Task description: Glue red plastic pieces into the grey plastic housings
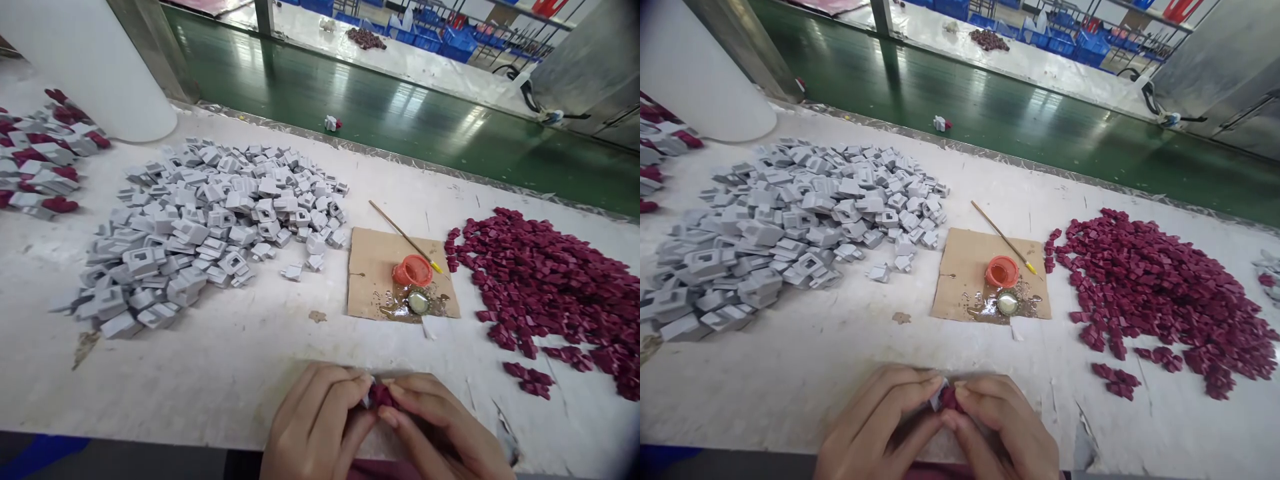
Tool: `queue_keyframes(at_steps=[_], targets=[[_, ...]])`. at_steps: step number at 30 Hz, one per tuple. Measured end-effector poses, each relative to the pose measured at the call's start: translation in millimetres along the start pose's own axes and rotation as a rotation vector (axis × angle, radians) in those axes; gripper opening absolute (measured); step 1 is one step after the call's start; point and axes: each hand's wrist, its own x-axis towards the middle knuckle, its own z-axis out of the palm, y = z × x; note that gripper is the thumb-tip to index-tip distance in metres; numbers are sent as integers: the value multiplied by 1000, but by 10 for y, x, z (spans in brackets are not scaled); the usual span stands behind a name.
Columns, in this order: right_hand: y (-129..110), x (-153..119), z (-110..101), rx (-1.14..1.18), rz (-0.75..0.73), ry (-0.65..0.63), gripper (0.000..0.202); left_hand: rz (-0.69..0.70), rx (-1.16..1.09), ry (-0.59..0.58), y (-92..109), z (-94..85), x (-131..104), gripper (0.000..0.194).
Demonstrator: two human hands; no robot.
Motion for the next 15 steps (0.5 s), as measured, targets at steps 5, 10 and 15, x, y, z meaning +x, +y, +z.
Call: queue_keyframes(at_steps=[5,10,15], targets=[[-83,86,32,-84,-29,-21,26,-20,12,13,-3,11,-38,14],[-88,109,25,-122,-46,-70,26,20,68,-62,-50,-48,-30,21],[22,-78,-152,-108,91,-72,48,-185,3,-85,-40,-120,37,32]])
